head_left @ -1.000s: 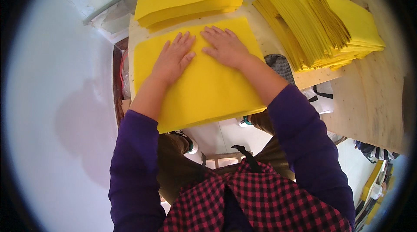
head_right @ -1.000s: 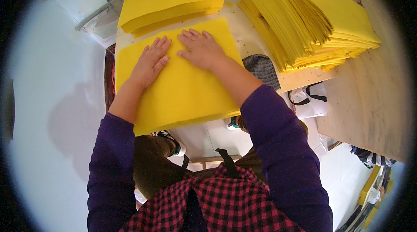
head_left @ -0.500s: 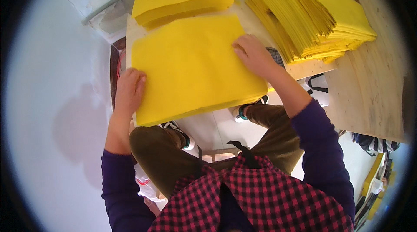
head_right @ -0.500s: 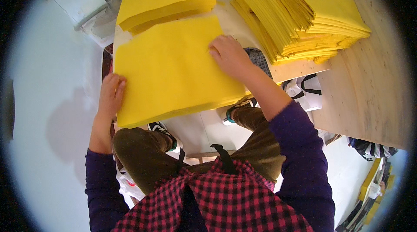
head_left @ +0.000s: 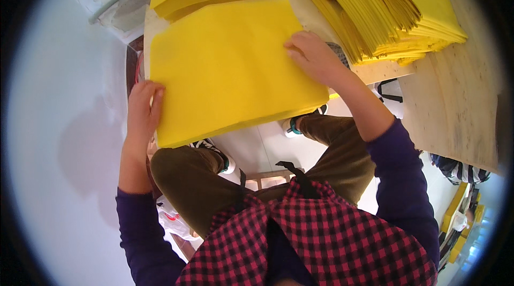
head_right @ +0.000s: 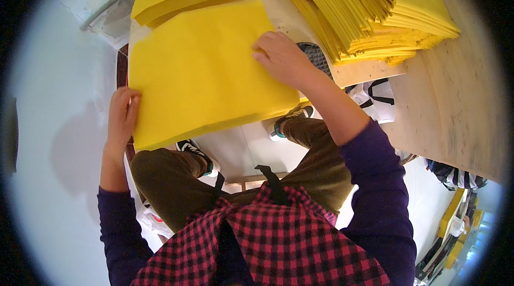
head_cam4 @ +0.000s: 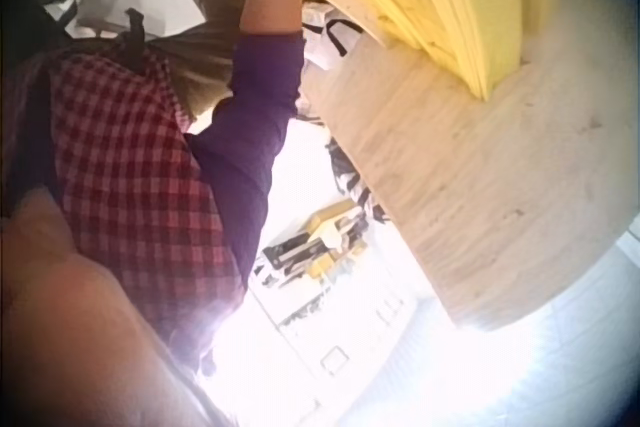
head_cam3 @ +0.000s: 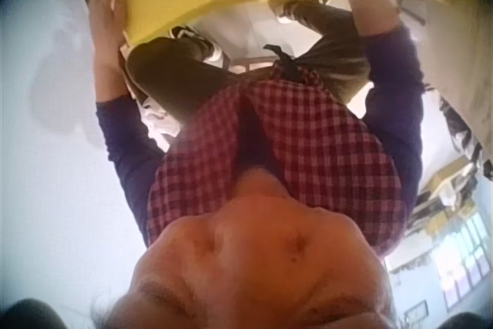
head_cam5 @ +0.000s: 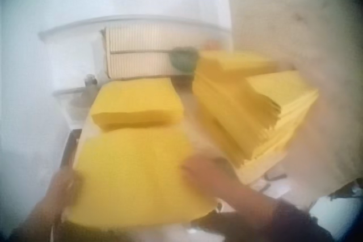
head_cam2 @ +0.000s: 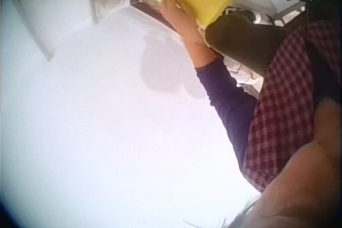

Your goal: The person repeatedly folds yellow foam sheets in half and stacks them on a wooden work surface. The hands smooth each fold and place the folded sheet onto a growing pile.

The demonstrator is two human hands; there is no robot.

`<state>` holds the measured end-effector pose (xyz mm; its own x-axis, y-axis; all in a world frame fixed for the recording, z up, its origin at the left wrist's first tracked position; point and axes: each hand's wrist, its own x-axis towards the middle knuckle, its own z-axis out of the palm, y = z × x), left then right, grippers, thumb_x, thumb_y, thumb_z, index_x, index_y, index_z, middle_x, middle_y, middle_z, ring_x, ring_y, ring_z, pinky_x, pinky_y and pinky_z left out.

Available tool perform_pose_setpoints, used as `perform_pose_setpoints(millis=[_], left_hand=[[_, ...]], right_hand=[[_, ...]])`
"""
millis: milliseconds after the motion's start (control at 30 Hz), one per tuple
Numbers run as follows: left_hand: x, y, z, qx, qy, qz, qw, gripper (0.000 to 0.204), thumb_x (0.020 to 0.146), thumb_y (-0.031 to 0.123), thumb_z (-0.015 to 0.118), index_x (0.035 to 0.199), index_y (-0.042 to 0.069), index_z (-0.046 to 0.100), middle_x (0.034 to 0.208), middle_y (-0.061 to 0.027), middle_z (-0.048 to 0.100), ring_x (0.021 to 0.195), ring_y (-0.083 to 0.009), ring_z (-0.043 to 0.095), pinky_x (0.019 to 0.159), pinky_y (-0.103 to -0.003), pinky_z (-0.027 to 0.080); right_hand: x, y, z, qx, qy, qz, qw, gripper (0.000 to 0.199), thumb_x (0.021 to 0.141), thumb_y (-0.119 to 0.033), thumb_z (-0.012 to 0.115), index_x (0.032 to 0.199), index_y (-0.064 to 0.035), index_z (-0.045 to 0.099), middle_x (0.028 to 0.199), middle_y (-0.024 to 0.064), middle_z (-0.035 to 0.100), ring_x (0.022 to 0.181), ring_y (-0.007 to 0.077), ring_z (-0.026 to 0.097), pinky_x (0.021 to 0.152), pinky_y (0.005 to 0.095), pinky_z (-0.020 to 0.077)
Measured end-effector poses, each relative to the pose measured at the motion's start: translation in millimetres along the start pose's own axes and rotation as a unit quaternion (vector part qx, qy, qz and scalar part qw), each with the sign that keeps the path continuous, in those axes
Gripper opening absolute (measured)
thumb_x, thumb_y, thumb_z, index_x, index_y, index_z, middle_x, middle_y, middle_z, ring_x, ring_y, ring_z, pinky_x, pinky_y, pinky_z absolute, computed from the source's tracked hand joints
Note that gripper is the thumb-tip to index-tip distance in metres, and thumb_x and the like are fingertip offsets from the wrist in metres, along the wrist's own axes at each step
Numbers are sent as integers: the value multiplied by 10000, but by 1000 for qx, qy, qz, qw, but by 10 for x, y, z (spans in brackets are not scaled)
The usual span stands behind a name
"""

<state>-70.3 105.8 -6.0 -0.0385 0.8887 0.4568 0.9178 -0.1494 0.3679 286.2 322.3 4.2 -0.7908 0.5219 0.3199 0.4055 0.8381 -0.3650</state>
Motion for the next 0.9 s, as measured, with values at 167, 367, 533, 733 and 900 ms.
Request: perform_pose_setpoints(millis=[167, 367, 533, 733, 900], left_hand=[[239, -161, -9, 22, 4, -34, 999, 141, 910, 77, 546, 1012, 3, 610, 1005, -164, 608, 944, -349, 568, 823, -396, 449], [-253, 171, -209, 21, 51, -83, 995, 244, 947, 69, 503, 1159, 27, 617, 1211, -156, 594, 1173, -309, 523, 1015, -379, 393], [-793, 591, -241, 60, 157, -96, 981, 266, 962, 73, 446, 1158, -7, 608, 1226, -166, 587, 1163, -313, 535, 1033, -396, 383], [-1336, 1312, 94, -112, 187, -119, 969, 273, 976, 99, 426, 1139, -46, 590, 1221, -187, 587, 1154, -311, 540, 1029, -402, 388], [-1442, 1783, 374, -183, 75, -134, 971, 265, 960, 92, 453, 1140, -37, 599, 1221, -179, 589, 1146, -298, 543, 1023, -386, 392]], right_hand=[[319, 171, 120, -11, 66, 70, 995, 269, 910, -219, 545, 1062, -12, 622, 1104, 167, 612, 1071, 354, 540, 957, 435, 425], [-269, 91, -165, 58, 205, 50, 976, 265, 907, -196, 580, 1103, -24, 628, 1123, 172, 623, 1071, 351, 566, 952, 386, 443], [-1184, -138, -274, 107, 263, 179, 942, 259, 968, -144, 520, 1165, -1, 608, 1145, 99, 635, 1082, 200, 581, 959, 294, 423], [-2111, -331, 360, 289, 305, 330, 845, 216, 974, -153, 545, 1097, 5, 625, 975, 58, 647, 920, 130, 595, 842, 265, 472], [-2372, -345, 713, 334, 145, 342, 866, 259, 981, -202, 536, 1105, 6, 627, 993, 66, 660, 905, 117, 605, 819, 263, 489]])
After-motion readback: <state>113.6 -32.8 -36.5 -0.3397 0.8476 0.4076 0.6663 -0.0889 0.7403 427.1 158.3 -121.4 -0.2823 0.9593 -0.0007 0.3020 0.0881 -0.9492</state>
